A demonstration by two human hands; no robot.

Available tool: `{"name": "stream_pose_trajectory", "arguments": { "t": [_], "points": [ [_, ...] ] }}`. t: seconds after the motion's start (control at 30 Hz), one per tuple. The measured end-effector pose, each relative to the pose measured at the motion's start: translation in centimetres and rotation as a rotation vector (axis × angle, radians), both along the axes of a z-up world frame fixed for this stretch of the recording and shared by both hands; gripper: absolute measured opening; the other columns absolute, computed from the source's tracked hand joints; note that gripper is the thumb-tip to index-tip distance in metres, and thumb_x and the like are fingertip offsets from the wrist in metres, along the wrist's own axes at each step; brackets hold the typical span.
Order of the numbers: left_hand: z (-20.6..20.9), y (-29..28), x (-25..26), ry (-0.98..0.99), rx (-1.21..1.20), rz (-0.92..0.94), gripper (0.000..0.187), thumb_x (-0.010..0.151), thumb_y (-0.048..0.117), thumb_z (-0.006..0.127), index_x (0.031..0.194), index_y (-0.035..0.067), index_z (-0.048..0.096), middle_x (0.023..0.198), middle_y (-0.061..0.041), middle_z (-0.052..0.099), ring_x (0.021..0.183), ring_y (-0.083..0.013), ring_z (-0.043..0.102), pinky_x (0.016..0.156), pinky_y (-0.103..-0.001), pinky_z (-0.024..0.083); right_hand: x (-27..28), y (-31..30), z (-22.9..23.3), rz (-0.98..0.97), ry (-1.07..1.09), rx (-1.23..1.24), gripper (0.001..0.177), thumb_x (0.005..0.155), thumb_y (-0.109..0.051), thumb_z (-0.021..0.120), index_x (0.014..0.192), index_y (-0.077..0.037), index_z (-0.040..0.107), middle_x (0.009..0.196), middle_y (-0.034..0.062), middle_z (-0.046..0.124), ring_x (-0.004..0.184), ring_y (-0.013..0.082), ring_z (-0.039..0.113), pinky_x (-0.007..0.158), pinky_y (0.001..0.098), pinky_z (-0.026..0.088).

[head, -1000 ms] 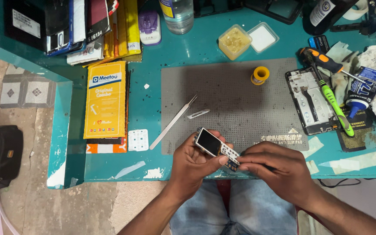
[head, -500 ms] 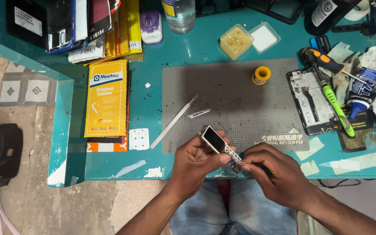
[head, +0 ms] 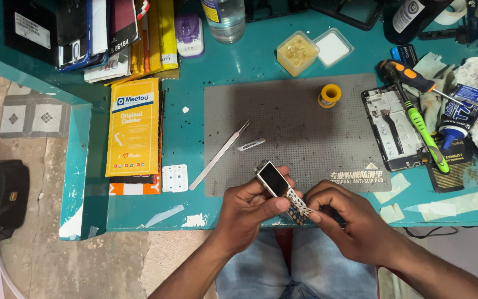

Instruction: The person holds a disassembled mobile phone and uses tweezers to manipulate small components on the circuit board. They also use a spray bottle to apply liquid to the board and a toothbrush to clean it. The task involves careful handling of the phone's internal parts.

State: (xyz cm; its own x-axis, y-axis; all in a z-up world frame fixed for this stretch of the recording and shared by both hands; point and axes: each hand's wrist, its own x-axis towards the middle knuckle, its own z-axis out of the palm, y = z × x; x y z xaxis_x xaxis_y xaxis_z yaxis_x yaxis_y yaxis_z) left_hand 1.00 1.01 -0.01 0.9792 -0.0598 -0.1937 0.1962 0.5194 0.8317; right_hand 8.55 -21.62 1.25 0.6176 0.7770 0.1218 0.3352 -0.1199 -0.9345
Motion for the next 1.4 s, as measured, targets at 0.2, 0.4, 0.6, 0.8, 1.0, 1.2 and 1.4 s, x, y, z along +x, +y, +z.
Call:
{"name": "stream_pose_trajectory", "arguments": {
  "t": [0.2, 0.4, 0.6, 0.8, 1.0, 1.2, 1.4],
  "points": [
    [-0.5, 0.1, 0.0, -0.044, -0.054, -0.037, 0.043, 0.094, 0.012, 0.076, 0.131, -0.006, 0.064, 0.127, -0.017, 0.067, 0.119, -0.0243, 0.069, 0.111, -0.042, 0.055, 0.4, -0.1, 0.2, 0.035, 0.076, -0.004, 0.008, 0.097, -0.01, 0.064, 0.101, -0.005, 0.06, 0.099, 0.0051, 0.069, 0.086, 0.0158, 0.067, 0.076, 0.0302, 0.054],
    [-0.3, 0.4, 0.1, 0.001, -0.086, -0.092, 0.055, 0.094, 0.012, 0.074, 0.142, -0.006, 0.055, 0.126, -0.015, 0.067, 0.117, -0.0236, 0.069, 0.106, -0.04, 0.057, 0.9, -0.2, 0.6, 0.123, 0.163, 0.001, 0.01, 0.1, -0.015, 0.061, 0.103, -0.006, 0.061, 0.098, 0.0039, 0.066, 0.081, 0.0132, 0.06, 0.072, 0.0295, 0.05],
    [-0.2, 0.6, 0.1, 0.0, -0.091, -0.131, 0.057, 0.096, 0.011, 0.073, 0.144, -0.011, 0.053, 0.126, -0.016, 0.068, 0.118, -0.0229, 0.068, 0.107, -0.038, 0.056, 1.2, -0.4, 0.7, 0.162, 0.239, -0.002, 0.011, 0.101, -0.016, 0.061, 0.097, -0.007, 0.059, 0.097, 0.0032, 0.062, 0.08, 0.0131, 0.054, 0.072, 0.0292, 0.047],
    [-0.6, 0.7, 0.2, 0.036, -0.136, -0.147, 0.058, 0.095, 0.011, 0.074, 0.144, -0.01, 0.053, 0.124, -0.017, 0.069, 0.115, -0.0248, 0.069, 0.105, -0.04, 0.056, 1.3, -0.6, 0.3, 0.189, 0.241, -0.009, 0.013, 0.102, -0.019, 0.061, 0.098, -0.007, 0.061, 0.096, 0.0021, 0.061, 0.08, 0.0127, 0.053, 0.073, 0.0289, 0.047],
    [-0.5, 0.7, 0.1, 0.021, -0.162, -0.134, 0.056, 0.095, 0.01, 0.073, 0.143, -0.01, 0.053, 0.127, -0.016, 0.067, 0.117, -0.0242, 0.069, 0.108, -0.041, 0.054, 1.4, -0.6, 0.3, 0.189, 0.253, -0.006, 0.013, 0.102, -0.019, 0.061, 0.099, -0.006, 0.061, 0.098, 0.0027, 0.063, 0.086, 0.0137, 0.056, 0.078, 0.0298, 0.048],
    [-0.7, 0.7, 0.1, 0.014, -0.177, -0.137, 0.055, 0.096, 0.011, 0.073, 0.143, -0.011, 0.054, 0.128, -0.017, 0.067, 0.117, -0.024, 0.068, 0.108, -0.042, 0.054, 1.3, -0.7, 0.1, 0.176, 0.272, 0.013, 0.015, 0.102, -0.02, 0.061, 0.098, -0.006, 0.061, 0.097, 0.0032, 0.062, 0.086, 0.0146, 0.055, 0.079, 0.0305, 0.048],
    [-0.4, 0.6, -0.1, -0.041, -0.174, -0.14, 0.06, 0.098, 0.013, 0.073, 0.148, -0.01, 0.05, 0.125, -0.022, 0.068, 0.12, -0.0258, 0.068, 0.112, -0.042, 0.054, 1.2, -0.9, -0.1, 0.169, 0.355, 0.063, 0.016, 0.102, -0.02, 0.059, 0.101, -0.004, 0.063, 0.101, 0.0059, 0.064, 0.093, 0.0161, 0.059, 0.084, 0.0307, 0.049]
  ]
}}
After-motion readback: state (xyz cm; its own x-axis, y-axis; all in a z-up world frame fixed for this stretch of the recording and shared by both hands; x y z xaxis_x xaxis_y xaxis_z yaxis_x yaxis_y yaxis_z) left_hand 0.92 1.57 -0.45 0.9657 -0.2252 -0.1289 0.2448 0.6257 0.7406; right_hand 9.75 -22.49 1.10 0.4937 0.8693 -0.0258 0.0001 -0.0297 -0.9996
